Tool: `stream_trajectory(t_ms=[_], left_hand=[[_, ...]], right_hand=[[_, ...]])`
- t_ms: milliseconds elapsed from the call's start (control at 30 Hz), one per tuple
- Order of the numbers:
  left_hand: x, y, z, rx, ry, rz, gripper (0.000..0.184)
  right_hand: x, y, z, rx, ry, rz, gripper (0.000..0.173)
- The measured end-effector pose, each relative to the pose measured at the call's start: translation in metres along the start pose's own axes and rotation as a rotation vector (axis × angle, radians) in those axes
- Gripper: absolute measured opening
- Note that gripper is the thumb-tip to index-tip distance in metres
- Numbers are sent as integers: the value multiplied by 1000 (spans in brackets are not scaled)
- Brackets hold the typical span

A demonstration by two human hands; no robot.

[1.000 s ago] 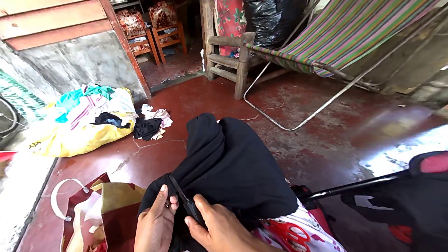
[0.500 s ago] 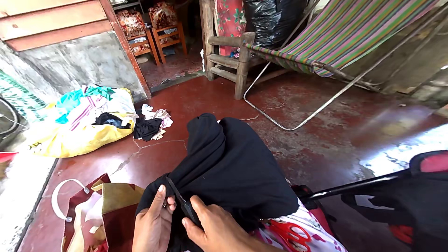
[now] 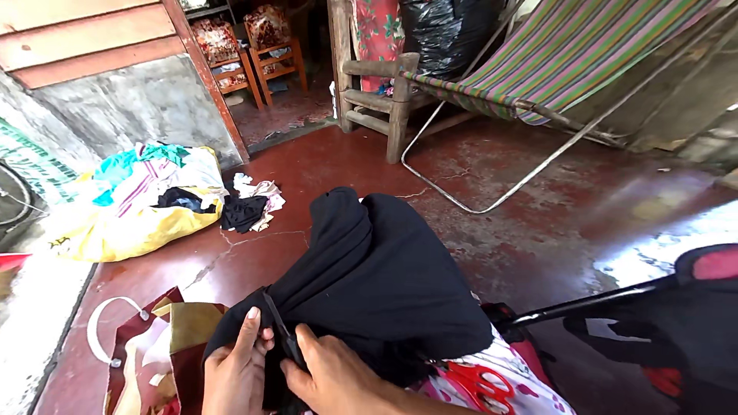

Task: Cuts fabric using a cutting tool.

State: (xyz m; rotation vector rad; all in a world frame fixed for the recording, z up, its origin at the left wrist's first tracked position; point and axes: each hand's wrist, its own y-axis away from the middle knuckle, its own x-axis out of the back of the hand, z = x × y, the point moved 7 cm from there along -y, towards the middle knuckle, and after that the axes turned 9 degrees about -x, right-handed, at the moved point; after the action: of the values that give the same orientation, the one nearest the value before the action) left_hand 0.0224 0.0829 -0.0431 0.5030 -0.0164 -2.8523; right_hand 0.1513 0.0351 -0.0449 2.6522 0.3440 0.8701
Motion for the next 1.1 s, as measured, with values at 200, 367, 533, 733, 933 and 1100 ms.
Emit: stream_trajectory(t_ms=[200,367,533,733,933,1100], left_hand=[[12,-7,7,-39,-44,-7,14],[12,-8,12,-67,-36,-19,9],[17,-12,11,-68,-68,-28,11],[24,-17,16,-92,-70,-34,11],[25,-15,23,-132,-100,-51,12],[24,-14,23,-144,-120,-63,11]], right_hand=[[-17,-1,-1,4,-35,-6,39],[-13,-12,-11,23,-55,-7,38],[-17,-14,-10,39,-66,-7,38],[-29,-12,-9,40,-58,-21,41],[-31,-15,-16,48,-85,-21,41],[-26,-23,-20,56,-119,-15,40]])
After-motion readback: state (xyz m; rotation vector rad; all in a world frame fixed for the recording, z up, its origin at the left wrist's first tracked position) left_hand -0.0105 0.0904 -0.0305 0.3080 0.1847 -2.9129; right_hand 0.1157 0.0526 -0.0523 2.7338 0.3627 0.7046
